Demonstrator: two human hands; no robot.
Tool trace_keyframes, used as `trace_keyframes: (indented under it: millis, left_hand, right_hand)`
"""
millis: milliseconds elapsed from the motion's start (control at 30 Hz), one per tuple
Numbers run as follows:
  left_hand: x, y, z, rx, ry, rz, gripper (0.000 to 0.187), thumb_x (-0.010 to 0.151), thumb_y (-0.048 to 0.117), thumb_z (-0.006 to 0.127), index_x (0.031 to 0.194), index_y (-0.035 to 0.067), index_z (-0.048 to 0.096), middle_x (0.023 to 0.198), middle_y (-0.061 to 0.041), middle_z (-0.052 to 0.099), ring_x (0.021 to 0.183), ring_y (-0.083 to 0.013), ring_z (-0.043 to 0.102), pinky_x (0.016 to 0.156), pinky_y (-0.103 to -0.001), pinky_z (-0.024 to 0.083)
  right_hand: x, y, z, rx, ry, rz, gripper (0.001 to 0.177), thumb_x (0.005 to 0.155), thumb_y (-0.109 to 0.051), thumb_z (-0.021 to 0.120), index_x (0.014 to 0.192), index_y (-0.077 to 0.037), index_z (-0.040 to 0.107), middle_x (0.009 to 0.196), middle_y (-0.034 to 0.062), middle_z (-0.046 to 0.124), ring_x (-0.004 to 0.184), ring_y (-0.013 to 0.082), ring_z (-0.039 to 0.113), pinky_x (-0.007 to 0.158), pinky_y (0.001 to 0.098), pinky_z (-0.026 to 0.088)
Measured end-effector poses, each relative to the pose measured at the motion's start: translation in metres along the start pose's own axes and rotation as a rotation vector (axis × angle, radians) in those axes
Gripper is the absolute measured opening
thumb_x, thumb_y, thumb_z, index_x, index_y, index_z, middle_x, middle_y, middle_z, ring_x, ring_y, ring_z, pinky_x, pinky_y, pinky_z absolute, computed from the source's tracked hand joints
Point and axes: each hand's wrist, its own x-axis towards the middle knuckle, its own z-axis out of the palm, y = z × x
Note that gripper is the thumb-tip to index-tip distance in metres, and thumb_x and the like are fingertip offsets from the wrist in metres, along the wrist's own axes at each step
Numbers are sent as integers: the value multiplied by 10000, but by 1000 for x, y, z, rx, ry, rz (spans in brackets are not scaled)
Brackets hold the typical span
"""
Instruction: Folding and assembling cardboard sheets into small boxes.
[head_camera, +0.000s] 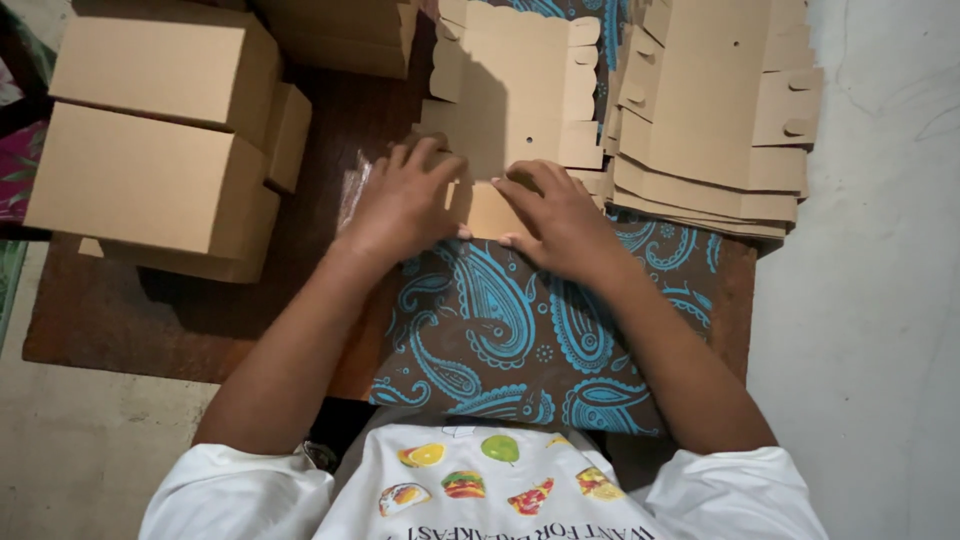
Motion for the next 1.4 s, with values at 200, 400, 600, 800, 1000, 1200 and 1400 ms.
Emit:
trace_keyframes:
  millis: [200,400,600,800,1000,1200,1400]
  left_hand:
    - [-3,-1,-29,-9,-139,9,730,760,246,884,1411,150,569,1490,-177,471,1265,-537,526,1004,-692,440]
    - [-8,-8,-40,-37,-203,44,662,795,262,868,1391,104,624,1479,-214,531,1293,-527,529,1024,-688,429]
    - [-7,-27,-11,-1,0,232,555,727,239,908,1230,118,706,1333,-129,609,1346,-489,459,1090,-679,343]
    - [-9,-33,6,-193,45,441,228,728,28,862,912,103,750,974,-70,718,985,-325,647,894,-464,507]
    - [-19,-37,-15,-462,-73,384,224,837,0,743,1036,104,760,1015,-95,781,974,-364,730,843,-487,557]
    - [-18,-42,-26,-859,97,402,168,884,-36,763,1016,69,769,842,-82,718,777,-252,697,761,-389,535]
    - [-21,-5,-29,-1429,274,-34,144,942,12,724,980,81,603,865,29,549,826,-60,558,716,-223,476]
  right_hand:
    - [-14,-1,-23,-19,-137,133,665,856,-288,815,1469,-214,569,1484,110,507,1445,376,402,1071,572,402]
    - [-34,26,-15,-202,-57,75,698,820,-284,824,1458,-200,553,1293,96,580,1342,344,501,1060,528,418]
    - [-45,29,-11,-276,53,52,628,836,-356,844,1398,-217,601,1090,58,595,1119,278,578,977,456,435]
    - [-45,14,-30,90,35,-148,379,649,-51,895,875,-104,595,1221,127,685,1206,384,644,984,510,516]
    - [-50,1,-58,203,-88,119,237,781,27,804,897,-121,661,843,105,750,943,349,750,874,458,554]
    - [-59,29,-65,561,88,246,260,882,-109,792,1114,-61,686,984,222,716,943,433,712,812,497,518]
    - [-53,36,-47,879,121,290,561,724,-149,891,1207,-31,632,1249,106,684,1175,244,676,983,337,610]
